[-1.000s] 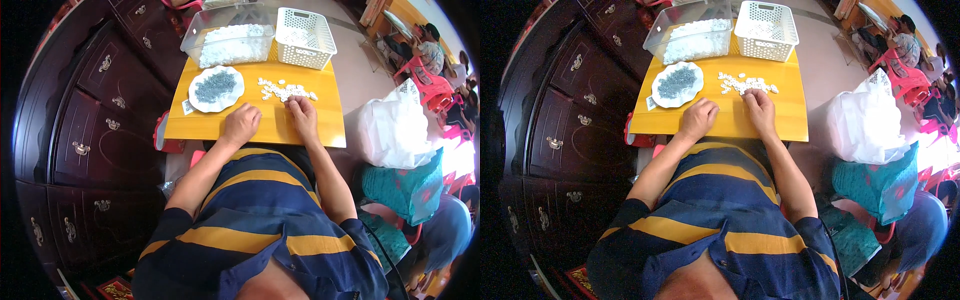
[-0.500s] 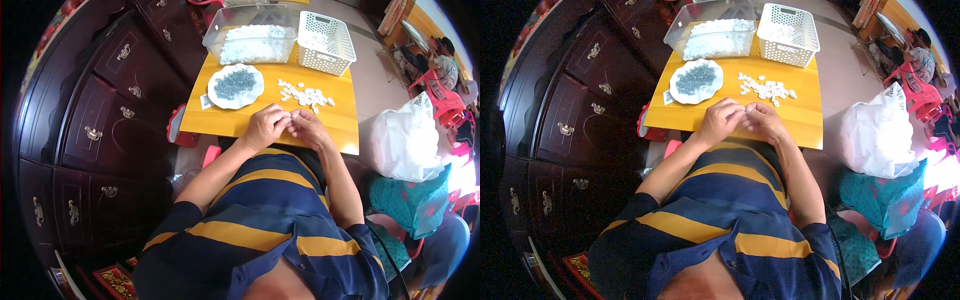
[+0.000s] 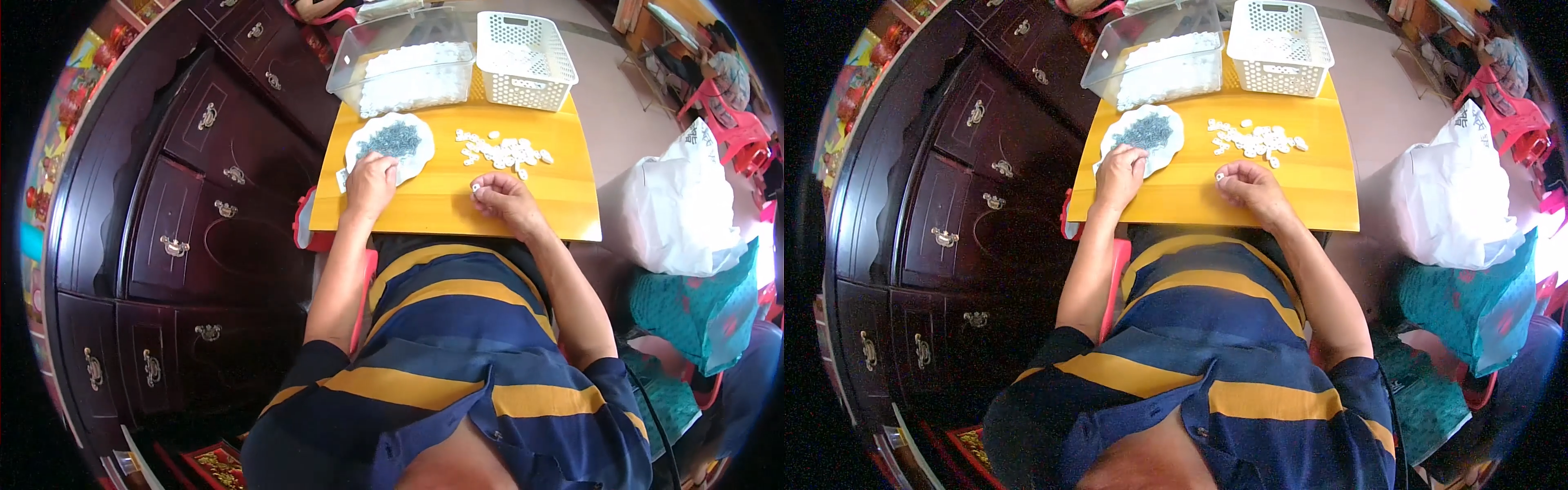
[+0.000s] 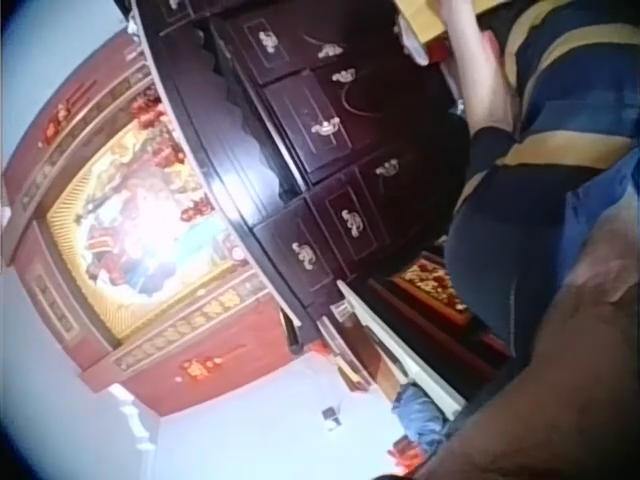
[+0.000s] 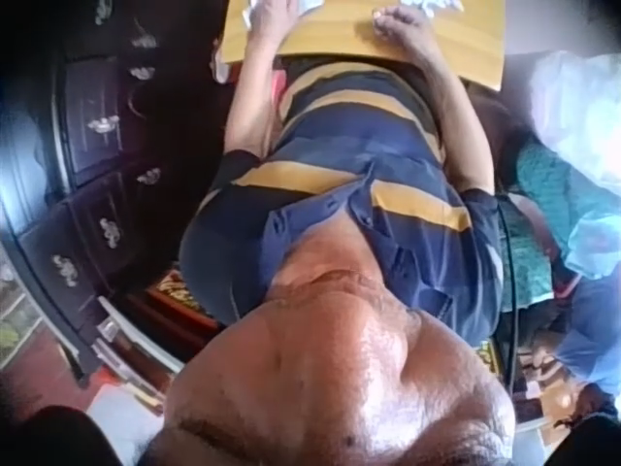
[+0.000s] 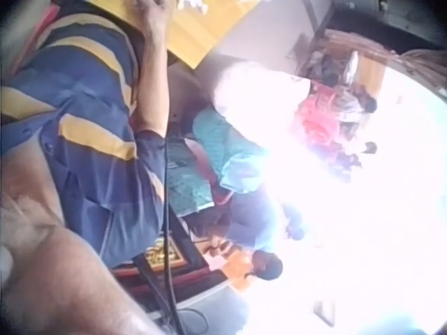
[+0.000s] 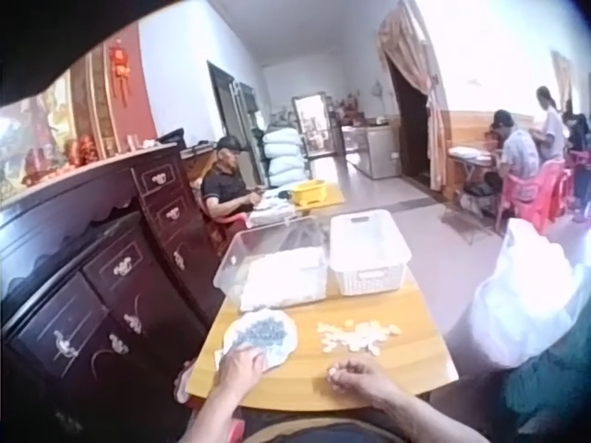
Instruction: The recorder is manually assembling small white circular plastic parts by inserting blue center pieces into them.
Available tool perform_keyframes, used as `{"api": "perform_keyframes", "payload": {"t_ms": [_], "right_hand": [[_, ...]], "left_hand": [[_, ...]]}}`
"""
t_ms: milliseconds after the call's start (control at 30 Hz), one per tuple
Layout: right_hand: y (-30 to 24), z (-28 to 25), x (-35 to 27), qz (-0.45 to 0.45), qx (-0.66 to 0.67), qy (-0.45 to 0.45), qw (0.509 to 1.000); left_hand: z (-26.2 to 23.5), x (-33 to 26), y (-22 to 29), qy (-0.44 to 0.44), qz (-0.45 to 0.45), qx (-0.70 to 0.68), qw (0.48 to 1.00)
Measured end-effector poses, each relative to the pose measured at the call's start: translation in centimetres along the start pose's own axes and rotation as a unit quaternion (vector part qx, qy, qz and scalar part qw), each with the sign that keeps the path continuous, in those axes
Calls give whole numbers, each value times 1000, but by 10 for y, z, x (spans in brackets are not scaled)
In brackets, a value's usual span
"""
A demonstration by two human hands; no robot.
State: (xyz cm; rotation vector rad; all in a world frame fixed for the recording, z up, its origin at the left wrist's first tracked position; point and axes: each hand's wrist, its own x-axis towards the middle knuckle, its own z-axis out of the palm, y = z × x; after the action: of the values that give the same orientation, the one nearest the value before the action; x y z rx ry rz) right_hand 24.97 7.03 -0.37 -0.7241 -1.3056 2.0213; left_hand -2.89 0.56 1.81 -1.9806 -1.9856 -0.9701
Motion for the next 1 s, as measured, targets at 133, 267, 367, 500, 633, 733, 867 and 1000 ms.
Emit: {"api": "perform_keyframes", "payload": {"t_ms": [133, 267, 367, 500, 633, 733, 867, 1000], "right_hand": [[1, 4, -4, -9, -16, 27, 999], [4, 2, -4, 1, 12, 22, 1000], [1, 4, -6, 1, 8, 22, 1000], [-4, 8, -7, 6, 20, 16, 1000], [-4, 6, -6, 2, 22, 11, 1000], [-7, 8, -8, 11, 25, 16, 999], [-3, 5, -6, 0, 16, 12, 1000], [-7, 8, -8, 2, 16, 14, 1000]], "left_hand": [[6, -6, -5, -45, -5, 44, 998], [9, -5, -3, -44, -6, 55, 997], [9, -6, -6, -43, 5, 51, 998], [4, -8, -4, -60, 11, 55, 997], [3, -7, -3, -79, 10, 50, 996], [2, -9, 2, -83, 26, 70, 994], [-2, -11, 10, -86, 42, 73, 993], [-4, -17, 17, -59, 41, 81, 994]]}}
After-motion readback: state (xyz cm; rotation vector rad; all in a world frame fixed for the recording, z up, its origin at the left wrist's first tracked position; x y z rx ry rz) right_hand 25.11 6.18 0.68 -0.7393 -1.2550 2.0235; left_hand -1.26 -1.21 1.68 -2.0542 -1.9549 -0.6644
